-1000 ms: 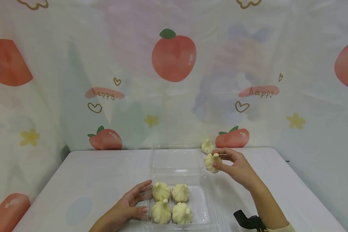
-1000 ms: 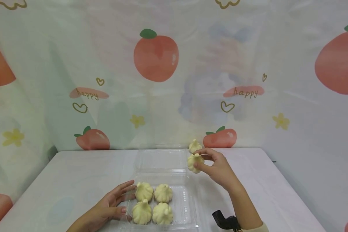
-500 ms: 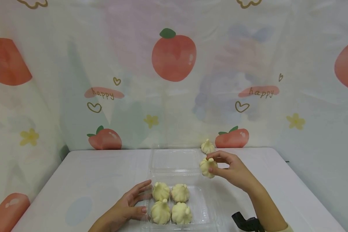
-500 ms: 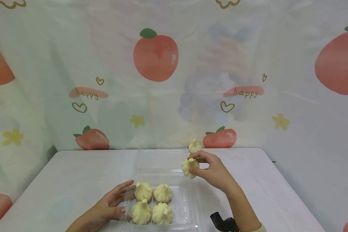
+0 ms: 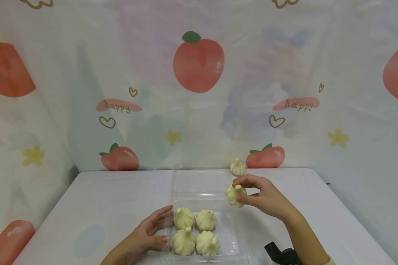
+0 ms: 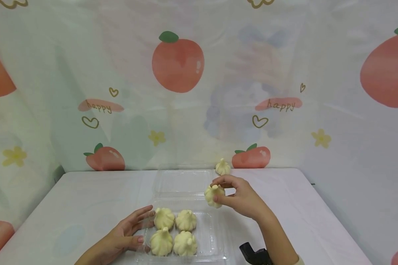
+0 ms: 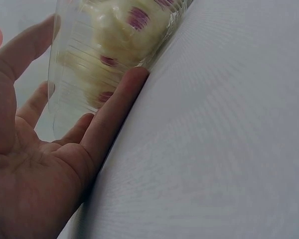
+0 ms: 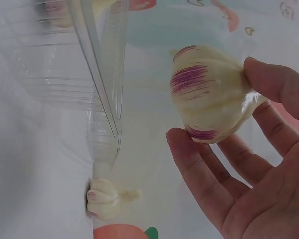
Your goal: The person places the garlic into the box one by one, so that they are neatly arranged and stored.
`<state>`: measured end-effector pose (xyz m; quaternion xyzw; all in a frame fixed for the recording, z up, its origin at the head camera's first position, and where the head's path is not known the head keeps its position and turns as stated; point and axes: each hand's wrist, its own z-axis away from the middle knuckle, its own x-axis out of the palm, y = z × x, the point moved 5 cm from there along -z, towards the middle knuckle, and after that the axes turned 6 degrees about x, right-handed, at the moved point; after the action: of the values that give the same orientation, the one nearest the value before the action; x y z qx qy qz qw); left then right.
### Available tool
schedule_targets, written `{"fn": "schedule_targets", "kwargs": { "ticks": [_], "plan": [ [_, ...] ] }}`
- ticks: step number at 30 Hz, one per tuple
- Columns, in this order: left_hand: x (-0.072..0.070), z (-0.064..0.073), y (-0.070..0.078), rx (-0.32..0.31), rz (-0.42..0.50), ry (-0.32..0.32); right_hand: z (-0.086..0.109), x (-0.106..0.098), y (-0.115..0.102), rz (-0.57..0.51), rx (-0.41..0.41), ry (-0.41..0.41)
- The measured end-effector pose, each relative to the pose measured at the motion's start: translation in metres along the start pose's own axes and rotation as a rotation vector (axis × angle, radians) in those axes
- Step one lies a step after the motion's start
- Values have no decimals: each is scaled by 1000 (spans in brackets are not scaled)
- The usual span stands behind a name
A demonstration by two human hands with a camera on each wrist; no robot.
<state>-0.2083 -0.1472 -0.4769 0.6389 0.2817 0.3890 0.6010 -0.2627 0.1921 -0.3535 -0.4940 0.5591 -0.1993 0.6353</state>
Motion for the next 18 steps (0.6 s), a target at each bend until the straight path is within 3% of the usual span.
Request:
{"fn": "schedule_targets", "kwargs": {
  "ticks": [18],
  "plan": [
    [2, 1, 2, 9, 0, -4, 2, 14, -6, -1, -46, -114]
  ]
}}
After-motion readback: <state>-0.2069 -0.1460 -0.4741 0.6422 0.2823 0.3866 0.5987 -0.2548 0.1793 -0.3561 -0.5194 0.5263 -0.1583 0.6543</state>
